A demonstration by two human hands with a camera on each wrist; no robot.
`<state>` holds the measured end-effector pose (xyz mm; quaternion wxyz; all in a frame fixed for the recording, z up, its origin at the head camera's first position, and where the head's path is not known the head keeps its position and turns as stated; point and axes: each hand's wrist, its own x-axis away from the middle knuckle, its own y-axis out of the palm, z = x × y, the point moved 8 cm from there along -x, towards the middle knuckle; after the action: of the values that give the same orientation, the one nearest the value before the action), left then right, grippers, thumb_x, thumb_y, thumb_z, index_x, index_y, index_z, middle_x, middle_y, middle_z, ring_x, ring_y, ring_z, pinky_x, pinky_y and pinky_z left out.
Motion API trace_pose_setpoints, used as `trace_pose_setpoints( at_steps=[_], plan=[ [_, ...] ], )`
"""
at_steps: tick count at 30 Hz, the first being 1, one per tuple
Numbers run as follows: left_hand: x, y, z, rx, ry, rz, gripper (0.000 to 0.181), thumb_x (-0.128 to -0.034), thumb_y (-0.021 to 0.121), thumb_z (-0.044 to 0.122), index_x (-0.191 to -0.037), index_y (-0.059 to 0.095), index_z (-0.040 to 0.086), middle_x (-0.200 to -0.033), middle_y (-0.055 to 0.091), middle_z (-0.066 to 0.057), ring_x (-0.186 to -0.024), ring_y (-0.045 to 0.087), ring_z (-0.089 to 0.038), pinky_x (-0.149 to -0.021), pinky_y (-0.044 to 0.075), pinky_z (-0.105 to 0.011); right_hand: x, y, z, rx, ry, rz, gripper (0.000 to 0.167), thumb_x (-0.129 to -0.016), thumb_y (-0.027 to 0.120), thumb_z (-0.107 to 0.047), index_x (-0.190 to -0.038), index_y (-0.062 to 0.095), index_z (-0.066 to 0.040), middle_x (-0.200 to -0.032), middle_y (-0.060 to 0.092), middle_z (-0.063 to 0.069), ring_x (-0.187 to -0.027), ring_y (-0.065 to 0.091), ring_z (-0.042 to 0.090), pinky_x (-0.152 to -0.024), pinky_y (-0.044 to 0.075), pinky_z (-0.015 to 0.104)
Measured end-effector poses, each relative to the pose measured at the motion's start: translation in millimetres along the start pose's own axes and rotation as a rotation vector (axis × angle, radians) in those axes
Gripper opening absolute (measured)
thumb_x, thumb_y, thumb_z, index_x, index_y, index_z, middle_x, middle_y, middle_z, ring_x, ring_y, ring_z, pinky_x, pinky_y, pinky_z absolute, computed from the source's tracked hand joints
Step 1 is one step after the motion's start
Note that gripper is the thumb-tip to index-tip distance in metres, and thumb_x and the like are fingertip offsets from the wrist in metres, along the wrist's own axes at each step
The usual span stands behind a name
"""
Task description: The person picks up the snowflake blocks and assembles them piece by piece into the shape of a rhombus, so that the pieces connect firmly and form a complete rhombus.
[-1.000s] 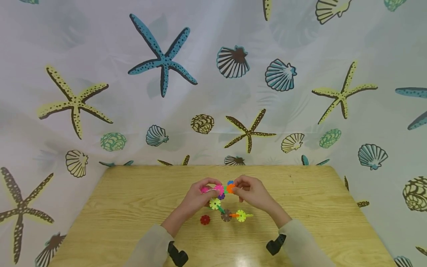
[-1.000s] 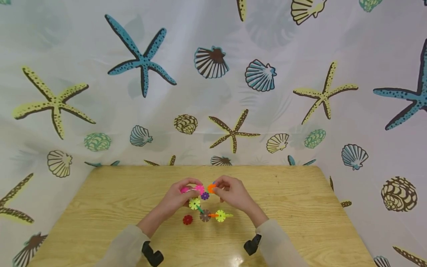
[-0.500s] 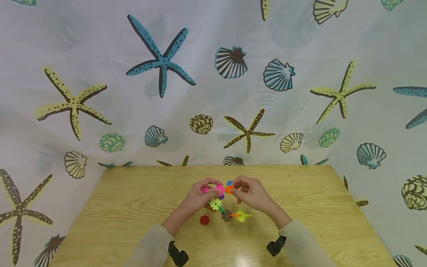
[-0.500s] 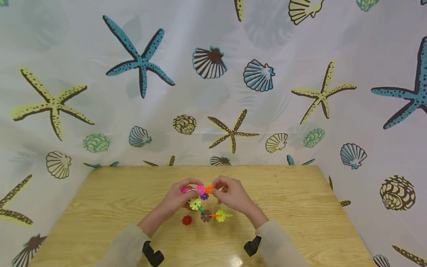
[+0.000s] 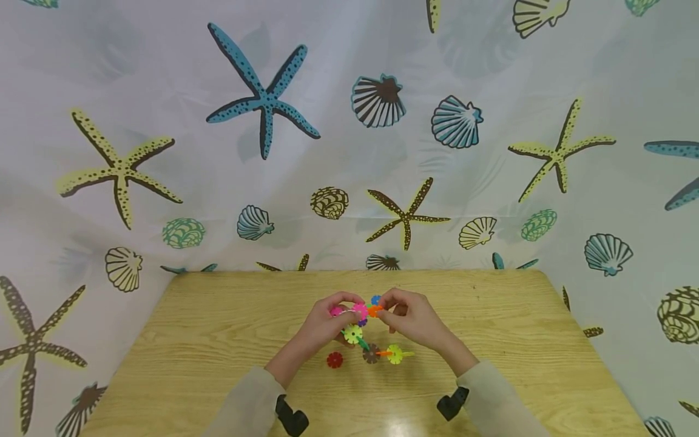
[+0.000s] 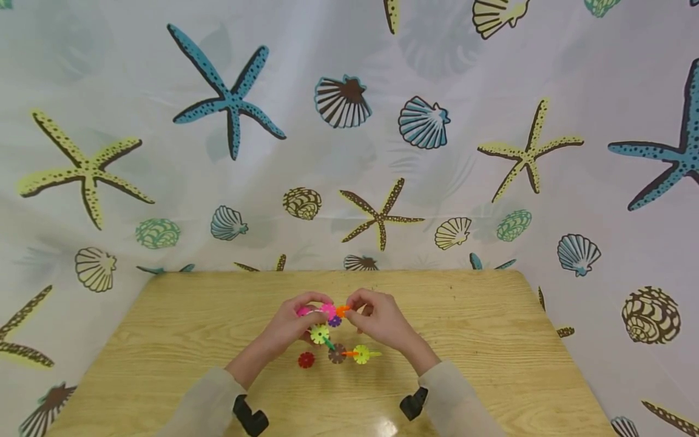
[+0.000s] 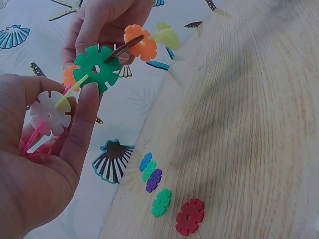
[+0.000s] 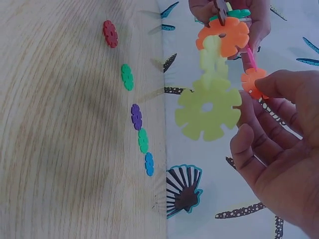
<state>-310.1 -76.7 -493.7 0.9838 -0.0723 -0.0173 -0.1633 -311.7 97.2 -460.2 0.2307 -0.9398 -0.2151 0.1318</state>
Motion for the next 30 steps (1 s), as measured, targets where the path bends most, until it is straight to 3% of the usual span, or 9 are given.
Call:
trace_pose_setpoints(
  at_steps=[5, 11, 18, 26, 30],
  plan=[
    [0.9, 1.1, -0.3, 0.01, -0.002, -0.015, 0.034, -0.1003, 0.07, 0.017, -0.132, 0.065, 0.003, -0.086, 0.075, -0.008, -0.062, 0.066, -0.015, -0.072, 0.065, -0.059, 0.1, 0.8, -0.5, 0.021, -0.027, 0.018, 0.009, -0.102, 0.071, -0.016, -0.109, 0.073, -0.011, -0.102, 0.073, 0.011, -0.062, 0.063, 0.012, -0.055, 0.051, 0.024],
    [1.1, 2.3, -1.7, -0.004, 0.0, -0.026, 0.037, -0.1004, 0.071, 0.019, -0.132, 0.063, 0.001, -0.088, 0.074, -0.001, -0.065, 0.061, -0.014, -0.072, 0.066, -0.055, -0.2, 1.5, -3.7, 0.049, -0.068, 0.028, 0.007, -0.101, 0.072, -0.015, -0.107, 0.074, -0.012, -0.092, 0.072, 0.012, -0.059, 0.061, 0.009, -0.052, 0.049, 0.024],
    [1.2, 4.3, -2.3, 0.007, 0.007, -0.048, 0.036, -0.1023, 0.068, 0.018, -0.132, 0.061, -0.001, -0.092, 0.075, -0.004, -0.065, 0.066, -0.015, -0.075, 0.065, -0.059, 0.2, 2.3, -5.4, 0.058, -0.072, 0.049, 0.005, -0.101, 0.073, -0.013, -0.106, 0.074, -0.012, -0.085, 0.071, 0.01, -0.057, 0.059, 0.009, -0.052, 0.049, 0.023],
    [5.6, 6.3, 0.4, 0.006, 0.011, -0.05, 0.032, -0.1032, 0.066, 0.017, -0.13, 0.06, 0.001, -0.097, 0.071, -0.007, -0.07, 0.066, -0.013, -0.068, 0.064, -0.031, 2.7, 6.6, -7.9, 0.052, -0.084, 0.066, 0.004, -0.101, 0.072, -0.015, -0.104, 0.074, -0.012, -0.068, 0.066, 0.005, -0.053, 0.058, 0.018, -0.05, 0.045, 0.023],
    [6.4, 6.2, 1.8, -0.01, 0.021, -0.047, 0.031, -0.1026, 0.067, 0.017, -0.129, 0.06, 0.001, -0.097, 0.072, -0.008, -0.069, 0.065, -0.014, -0.067, 0.064, -0.032, 2.9, 7.4, -6.8, 0.037, -0.081, 0.064, 0.004, -0.102, 0.072, -0.014, -0.104, 0.074, -0.013, -0.068, 0.066, 0.008, -0.052, 0.059, 0.027, -0.049, 0.044, 0.023]
  ],
)
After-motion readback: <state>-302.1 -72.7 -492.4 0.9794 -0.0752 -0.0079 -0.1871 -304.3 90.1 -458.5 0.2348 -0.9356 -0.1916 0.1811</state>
